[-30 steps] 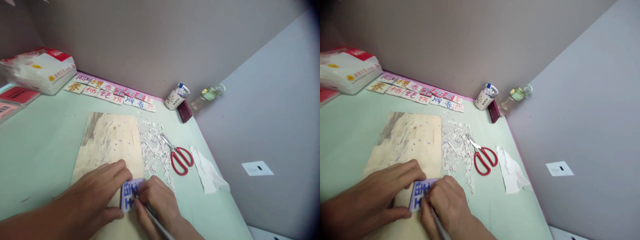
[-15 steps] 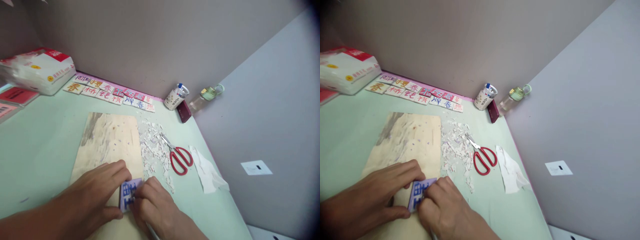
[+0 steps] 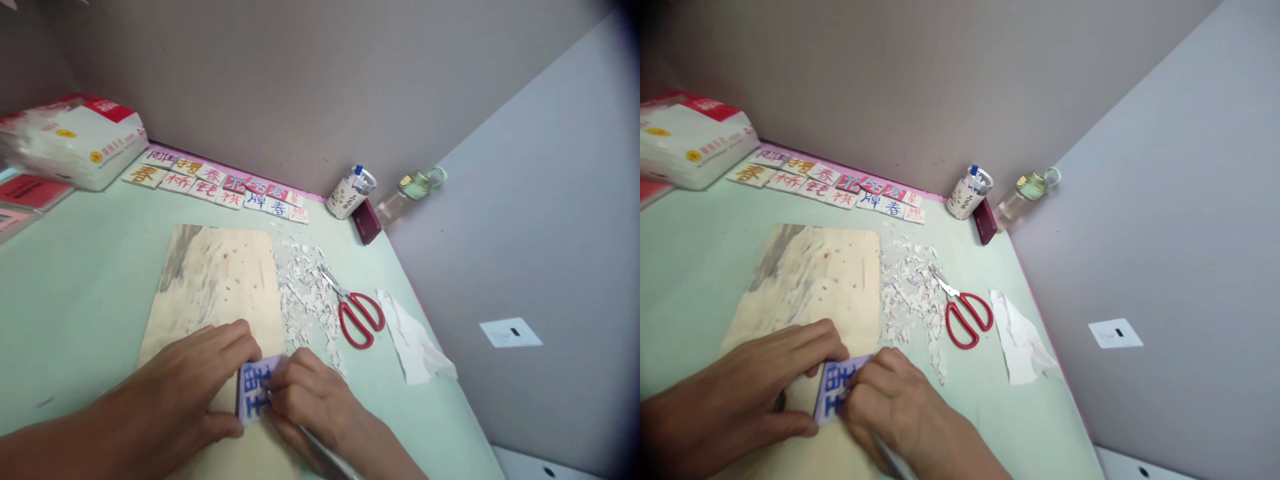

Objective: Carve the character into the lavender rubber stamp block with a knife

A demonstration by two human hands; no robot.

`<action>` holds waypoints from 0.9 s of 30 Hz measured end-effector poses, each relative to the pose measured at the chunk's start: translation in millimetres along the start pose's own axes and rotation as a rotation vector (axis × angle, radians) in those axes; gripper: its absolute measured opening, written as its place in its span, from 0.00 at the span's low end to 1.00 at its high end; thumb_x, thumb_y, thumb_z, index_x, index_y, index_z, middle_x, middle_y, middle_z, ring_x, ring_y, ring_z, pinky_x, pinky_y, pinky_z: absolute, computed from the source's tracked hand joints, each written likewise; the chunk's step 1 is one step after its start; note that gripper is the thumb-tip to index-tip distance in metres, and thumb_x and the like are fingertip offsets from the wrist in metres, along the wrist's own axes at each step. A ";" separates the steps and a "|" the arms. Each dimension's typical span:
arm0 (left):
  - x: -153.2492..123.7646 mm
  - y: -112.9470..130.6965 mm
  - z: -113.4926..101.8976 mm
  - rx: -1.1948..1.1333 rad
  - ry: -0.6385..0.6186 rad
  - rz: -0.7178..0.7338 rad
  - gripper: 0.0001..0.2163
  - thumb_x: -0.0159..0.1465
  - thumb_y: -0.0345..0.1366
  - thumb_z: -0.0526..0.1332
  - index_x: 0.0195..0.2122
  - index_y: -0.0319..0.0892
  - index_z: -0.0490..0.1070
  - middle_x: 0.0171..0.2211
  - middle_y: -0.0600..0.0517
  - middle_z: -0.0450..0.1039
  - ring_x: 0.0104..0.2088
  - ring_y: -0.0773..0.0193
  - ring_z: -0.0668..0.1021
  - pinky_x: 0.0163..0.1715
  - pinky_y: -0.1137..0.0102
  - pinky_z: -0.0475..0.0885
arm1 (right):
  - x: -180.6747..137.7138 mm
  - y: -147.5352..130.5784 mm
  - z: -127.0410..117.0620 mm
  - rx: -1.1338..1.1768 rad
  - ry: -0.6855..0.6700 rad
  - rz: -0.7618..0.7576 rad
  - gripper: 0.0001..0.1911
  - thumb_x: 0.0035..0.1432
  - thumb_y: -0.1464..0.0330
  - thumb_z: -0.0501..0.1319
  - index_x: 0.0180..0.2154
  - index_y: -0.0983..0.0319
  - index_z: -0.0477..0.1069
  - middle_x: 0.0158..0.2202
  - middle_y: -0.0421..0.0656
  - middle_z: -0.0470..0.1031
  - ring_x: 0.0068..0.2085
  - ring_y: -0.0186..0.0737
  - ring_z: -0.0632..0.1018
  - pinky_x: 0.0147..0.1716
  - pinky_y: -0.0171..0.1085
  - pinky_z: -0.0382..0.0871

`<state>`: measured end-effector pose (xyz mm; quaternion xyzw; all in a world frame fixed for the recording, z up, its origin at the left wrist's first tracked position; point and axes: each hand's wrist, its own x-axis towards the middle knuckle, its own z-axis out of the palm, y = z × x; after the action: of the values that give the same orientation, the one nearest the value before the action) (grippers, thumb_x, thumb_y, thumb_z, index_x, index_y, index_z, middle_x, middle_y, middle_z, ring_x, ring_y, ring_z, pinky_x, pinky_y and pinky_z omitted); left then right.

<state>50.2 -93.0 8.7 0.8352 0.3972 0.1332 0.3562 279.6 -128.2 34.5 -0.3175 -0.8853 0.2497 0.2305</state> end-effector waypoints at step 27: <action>-2.6 -4.5 5.0 -0.013 0.068 0.070 0.21 0.50 0.24 0.64 0.44 0.48 0.69 0.42 0.55 0.73 0.42 0.60 0.77 0.42 0.68 0.70 | 8.5 -17.6 7.9 0.387 0.251 0.543 0.09 0.63 0.70 0.58 0.30 0.60 0.63 0.30 0.39 0.70 0.29 0.33 0.68 0.29 0.34 0.61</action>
<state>48.5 -95.4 2.2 0.8412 0.3788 0.1764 0.3431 261.3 -136.6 40.9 -0.5199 -0.6698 0.4239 0.3184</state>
